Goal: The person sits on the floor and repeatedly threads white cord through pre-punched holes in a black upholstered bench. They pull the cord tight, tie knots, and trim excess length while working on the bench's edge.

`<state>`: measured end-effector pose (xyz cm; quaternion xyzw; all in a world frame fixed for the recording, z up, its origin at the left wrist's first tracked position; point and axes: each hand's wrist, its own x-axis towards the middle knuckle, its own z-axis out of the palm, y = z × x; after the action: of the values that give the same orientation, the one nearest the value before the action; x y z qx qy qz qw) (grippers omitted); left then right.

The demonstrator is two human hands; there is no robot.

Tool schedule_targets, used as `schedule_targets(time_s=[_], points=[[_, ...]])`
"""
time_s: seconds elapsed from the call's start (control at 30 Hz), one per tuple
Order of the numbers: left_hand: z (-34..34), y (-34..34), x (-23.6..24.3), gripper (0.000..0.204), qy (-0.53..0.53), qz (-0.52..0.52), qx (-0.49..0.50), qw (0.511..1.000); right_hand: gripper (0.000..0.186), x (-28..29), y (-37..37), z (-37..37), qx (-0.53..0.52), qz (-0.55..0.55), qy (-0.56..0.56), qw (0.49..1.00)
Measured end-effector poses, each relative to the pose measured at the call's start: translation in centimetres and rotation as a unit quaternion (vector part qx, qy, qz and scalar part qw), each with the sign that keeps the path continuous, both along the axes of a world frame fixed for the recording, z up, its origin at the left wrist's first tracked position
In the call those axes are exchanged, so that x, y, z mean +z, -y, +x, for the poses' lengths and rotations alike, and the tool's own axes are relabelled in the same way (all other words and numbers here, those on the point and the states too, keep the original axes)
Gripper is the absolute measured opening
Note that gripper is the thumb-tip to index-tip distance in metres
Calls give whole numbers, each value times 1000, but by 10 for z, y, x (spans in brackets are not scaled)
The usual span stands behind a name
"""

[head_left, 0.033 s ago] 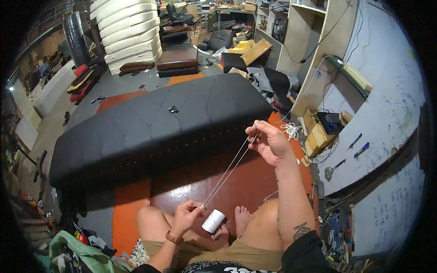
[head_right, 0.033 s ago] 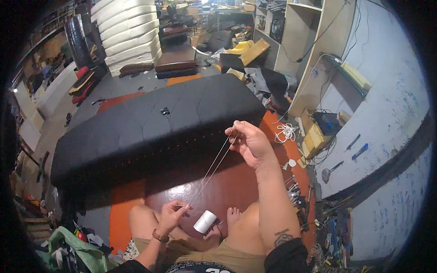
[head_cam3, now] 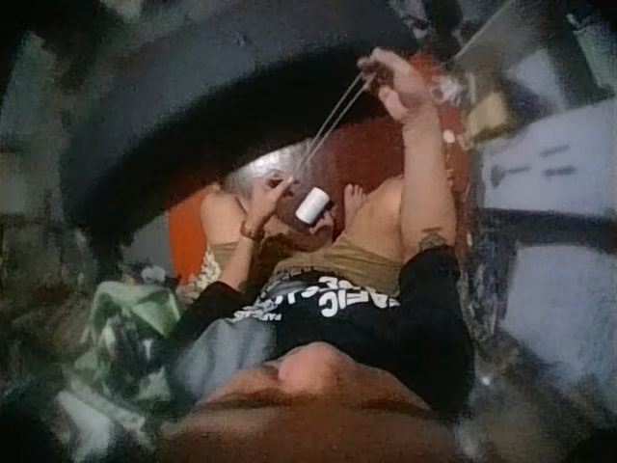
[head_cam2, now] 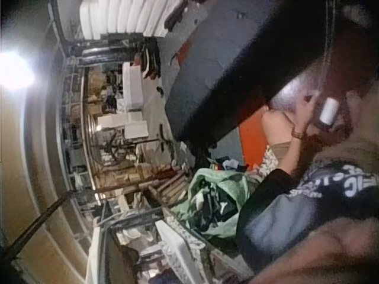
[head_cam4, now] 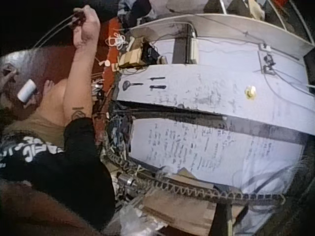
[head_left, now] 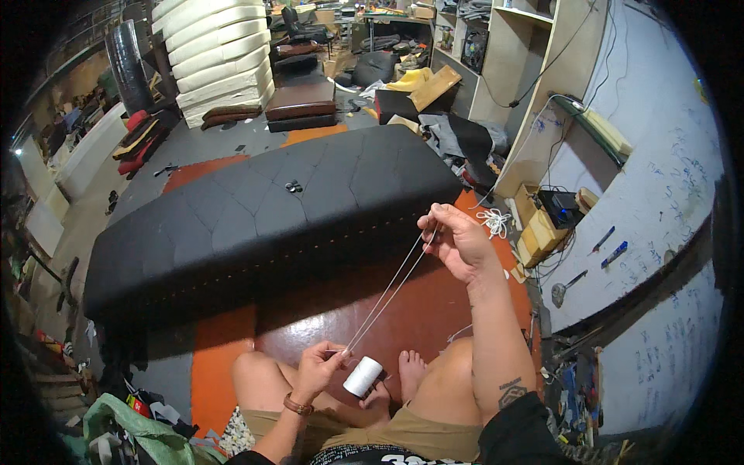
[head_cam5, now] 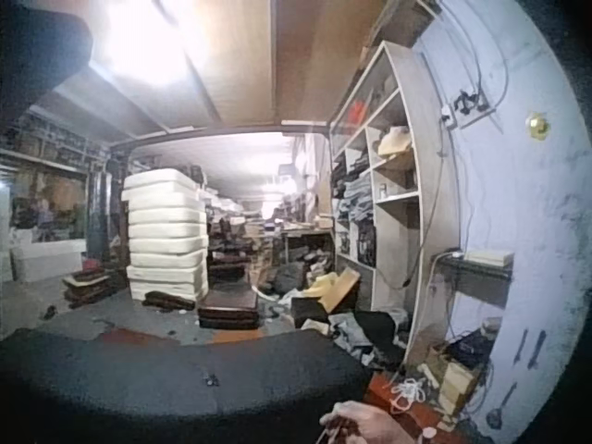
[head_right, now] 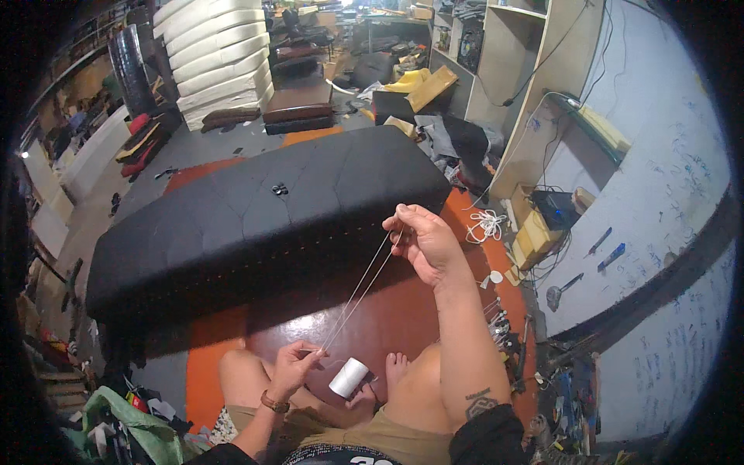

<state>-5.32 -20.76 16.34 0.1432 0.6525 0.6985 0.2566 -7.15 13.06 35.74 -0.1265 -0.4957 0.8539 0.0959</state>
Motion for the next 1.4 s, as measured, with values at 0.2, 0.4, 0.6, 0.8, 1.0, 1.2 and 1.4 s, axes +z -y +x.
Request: schedule_targets(time_s=[0.2, 0.4, 0.6, 0.8, 1.0, 1.2, 1.4], points=[[-2, -20, 12, 12, 28, 27, -9, 999, 18, 18, -7, 3, -34, 68, -36, 996], [1, -30, 8, 14, 35, 65, -31, 997, 19, 26, -7, 14, -42, 39, -102, 993], [-8, -37, -1, 41, 2, -38, -105, 994, 21, 27, -7, 16, -20, 68, -142, 987], [-63, -53, 75, 86, -240, -80, -49, 966, 21, 40, 22, 21, 76, 154, -78, 982], [-63, -133, 138, 41, -78, 171, -79, 979, 21, 24, 30, -1, 88, 165, -56, 981], [-70, -98, 61, 21, 118, 131, -12, 984, 23, -20, -24, -21, -73, 80, 11, 994], [-65, -52, 24, 20, 181, 107, -8, 978, 21, -52, -64, -25, -122, 30, 39, 991]])
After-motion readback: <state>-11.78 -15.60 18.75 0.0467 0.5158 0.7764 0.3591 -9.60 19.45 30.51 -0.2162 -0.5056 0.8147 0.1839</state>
